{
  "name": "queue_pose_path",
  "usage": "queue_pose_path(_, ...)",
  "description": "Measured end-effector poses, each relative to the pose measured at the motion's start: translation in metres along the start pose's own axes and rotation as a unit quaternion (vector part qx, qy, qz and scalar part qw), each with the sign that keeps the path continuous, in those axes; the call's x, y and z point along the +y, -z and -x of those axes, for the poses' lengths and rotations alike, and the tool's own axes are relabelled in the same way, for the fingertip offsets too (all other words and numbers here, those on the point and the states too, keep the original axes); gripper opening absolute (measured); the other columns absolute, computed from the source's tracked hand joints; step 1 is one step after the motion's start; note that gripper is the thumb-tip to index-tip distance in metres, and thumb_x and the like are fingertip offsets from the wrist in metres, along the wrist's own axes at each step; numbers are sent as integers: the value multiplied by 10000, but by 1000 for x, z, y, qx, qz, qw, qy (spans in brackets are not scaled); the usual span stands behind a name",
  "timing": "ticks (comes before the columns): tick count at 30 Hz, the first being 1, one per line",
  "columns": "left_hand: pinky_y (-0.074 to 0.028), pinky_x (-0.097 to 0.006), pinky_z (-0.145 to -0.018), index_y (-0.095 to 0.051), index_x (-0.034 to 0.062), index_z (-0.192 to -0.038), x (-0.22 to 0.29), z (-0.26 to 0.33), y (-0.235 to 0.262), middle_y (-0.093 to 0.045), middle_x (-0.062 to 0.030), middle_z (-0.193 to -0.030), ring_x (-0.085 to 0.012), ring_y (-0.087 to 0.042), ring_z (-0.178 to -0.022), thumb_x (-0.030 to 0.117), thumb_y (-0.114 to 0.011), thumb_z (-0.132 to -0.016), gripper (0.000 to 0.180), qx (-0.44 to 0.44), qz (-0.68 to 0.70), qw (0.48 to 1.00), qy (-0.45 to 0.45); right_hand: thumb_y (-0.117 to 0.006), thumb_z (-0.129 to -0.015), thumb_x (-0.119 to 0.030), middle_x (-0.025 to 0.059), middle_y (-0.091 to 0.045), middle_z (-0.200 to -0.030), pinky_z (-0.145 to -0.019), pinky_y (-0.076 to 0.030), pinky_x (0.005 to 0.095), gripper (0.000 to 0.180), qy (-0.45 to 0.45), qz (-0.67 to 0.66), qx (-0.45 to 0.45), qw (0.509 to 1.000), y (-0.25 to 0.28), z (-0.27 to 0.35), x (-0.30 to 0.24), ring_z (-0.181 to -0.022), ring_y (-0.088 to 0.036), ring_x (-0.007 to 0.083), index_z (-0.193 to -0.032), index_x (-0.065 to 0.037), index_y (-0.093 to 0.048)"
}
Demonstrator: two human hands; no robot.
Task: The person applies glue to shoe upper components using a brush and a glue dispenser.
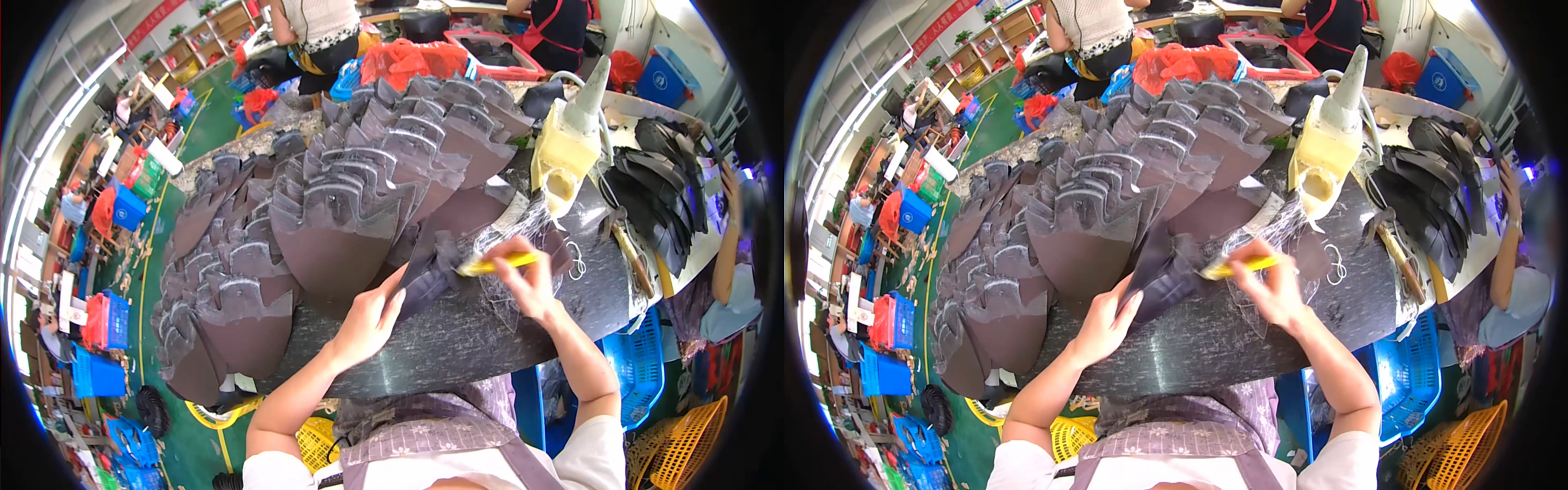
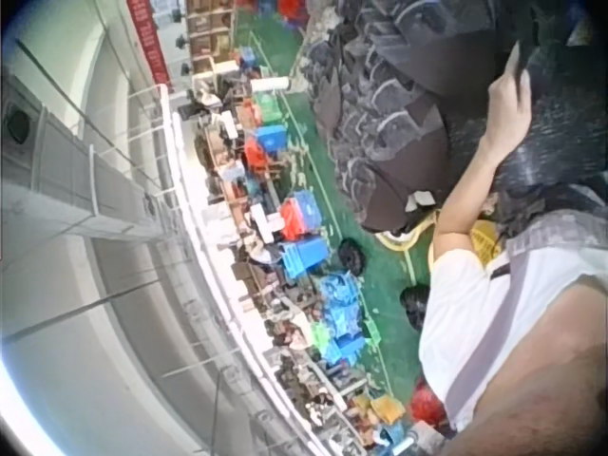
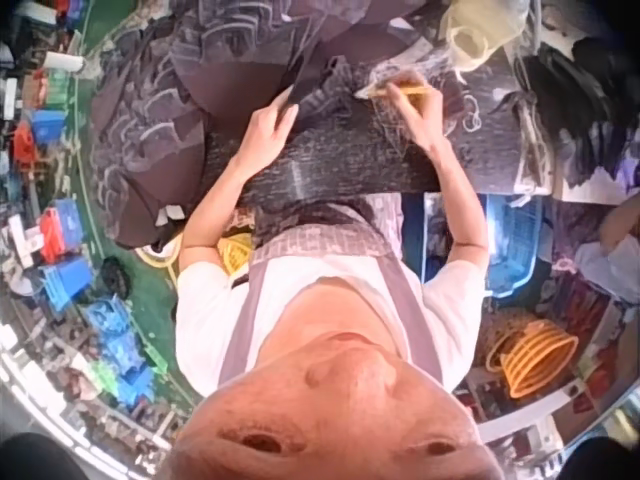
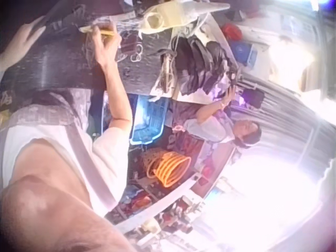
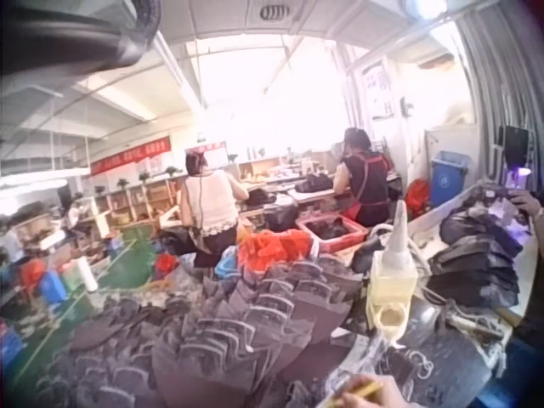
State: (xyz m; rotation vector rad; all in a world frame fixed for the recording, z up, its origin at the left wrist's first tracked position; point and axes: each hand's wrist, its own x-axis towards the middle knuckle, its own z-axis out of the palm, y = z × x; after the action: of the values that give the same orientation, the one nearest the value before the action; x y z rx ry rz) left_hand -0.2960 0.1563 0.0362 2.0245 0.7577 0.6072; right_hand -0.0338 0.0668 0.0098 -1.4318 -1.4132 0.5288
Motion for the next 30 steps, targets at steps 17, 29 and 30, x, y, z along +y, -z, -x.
queue_pose_path(17, -286, -486, -1085, -487, 64, -1301, 20, -131, -63, -387, -175, -1413, -346, -373, -1316, 123, -650, -821, 510, -11, -266, 916, -300, -573, -952, -340, -54, -550, -662, -407, -206, 177, 273, -65, -158, 365, 915, 119, -11, 54, -443, -322, 1, -931, -85, -671)
queue_pose_path(29, -321, -487, -1052, -672, 73, -1045, 13, 38, -69, -600, -101, -1195, -272, -539, -1162, 79, -662, -802, 244, -73, -204, 944, -250, -680, -804, -68, 119, -620, -1115, -784, -497, 350, 321, 118, 378, 236, 888, 79, 50, 34, -908, -619, 268, -1122, -104, -660)
queue_pose_path(30, -318, -487, -1054, -670, 79, -1051, 16, 44, -75, -599, -99, -1195, -269, -536, -1166, 78, -663, -800, 251, -81, -189, 945, -256, -689, -786, -65, 122, -608, -1147, -827, -481, 377, 348, 125, 403, 215, 881, 71, 54, 33, -967, -600, 294, -1129, -113, -657)
